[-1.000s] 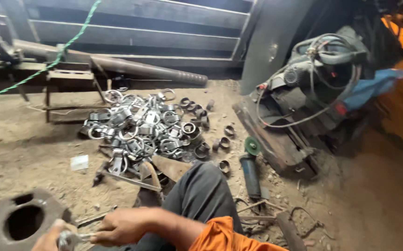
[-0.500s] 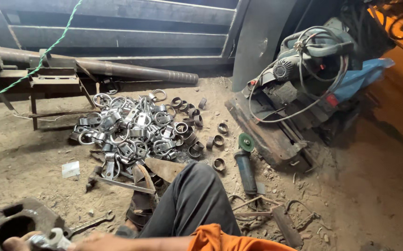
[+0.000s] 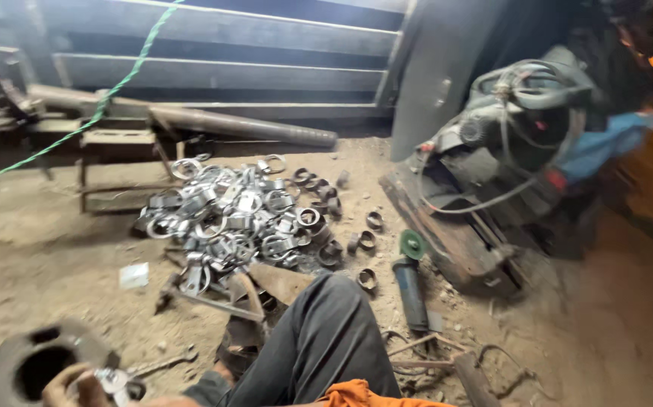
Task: The person sits on the floor and assembles metal hardware components, likely shackle assemblies, using a wrench and a hammer. They tighten nuts onto bolts and strike the components to secure them, then place the finished units into a pile.
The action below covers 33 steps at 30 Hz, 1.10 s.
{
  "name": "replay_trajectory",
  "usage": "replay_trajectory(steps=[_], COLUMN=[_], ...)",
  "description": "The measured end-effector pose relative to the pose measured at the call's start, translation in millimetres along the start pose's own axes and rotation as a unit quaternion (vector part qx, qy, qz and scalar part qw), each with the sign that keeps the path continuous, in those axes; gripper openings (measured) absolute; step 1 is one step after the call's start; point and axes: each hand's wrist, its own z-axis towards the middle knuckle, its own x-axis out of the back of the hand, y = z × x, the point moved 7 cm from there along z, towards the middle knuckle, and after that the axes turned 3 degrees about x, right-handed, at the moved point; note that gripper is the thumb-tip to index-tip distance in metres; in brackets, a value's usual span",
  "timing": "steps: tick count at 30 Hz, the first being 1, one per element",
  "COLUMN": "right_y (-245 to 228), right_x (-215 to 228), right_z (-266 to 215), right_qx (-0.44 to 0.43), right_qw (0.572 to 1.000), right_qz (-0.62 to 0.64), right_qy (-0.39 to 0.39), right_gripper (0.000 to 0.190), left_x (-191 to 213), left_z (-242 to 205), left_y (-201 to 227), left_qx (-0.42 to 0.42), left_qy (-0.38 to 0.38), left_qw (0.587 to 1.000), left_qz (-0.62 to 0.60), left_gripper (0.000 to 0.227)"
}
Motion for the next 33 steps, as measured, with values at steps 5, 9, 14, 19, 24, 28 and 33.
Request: replay_trajectory(steps=[5, 9, 14, 19, 24, 28, 33], right_y=[19, -5, -20, -23, -41, -87, -118], right_x=[-13, -14, -49, -60, -57, -55, -19], right_z=[-3, -20, -35, -45, -50, -56, -82], right_qx=[-0.039, 0.057, 0.069, 0.043, 0.057, 0.313, 0.179], right_qw=[0.999, 0.997, 0.997, 0.999, 0.995, 0.872, 0.813], right_qz=[-0.015, -0.044, -0.015, 0.028, -0.022, -0.373, -0.548], right_qy=[0.029, 0.037, -0.021, -0.018, -0.082, -0.045, -0.085], right_gripper=[0.034, 0.030, 0.037, 0.038, 0.041, 0.053, 0.034], left_x=[-6, 89, 161, 175, 189, 179, 147], left_z=[-35, -69, -117, -127, -125, -119, -131], left_y=[-26, 12, 56, 65, 66, 67, 70], left_qx=[-0.023, -0.078, -0.139, -0.207, -0.209, -0.137, -0.104], left_qy=[-0.021, -0.007, 0.005, 0.044, 0.068, -0.066, -0.354], left_qw=[0.948, 0.828, 0.811, 0.820, 0.822, 0.801, 0.865], left_qz=[-0.317, -0.555, -0.568, -0.531, -0.526, -0.579, -0.341], left_gripper=[0.056, 0.047, 0.050, 0.050, 0.049, 0.051, 0.048])
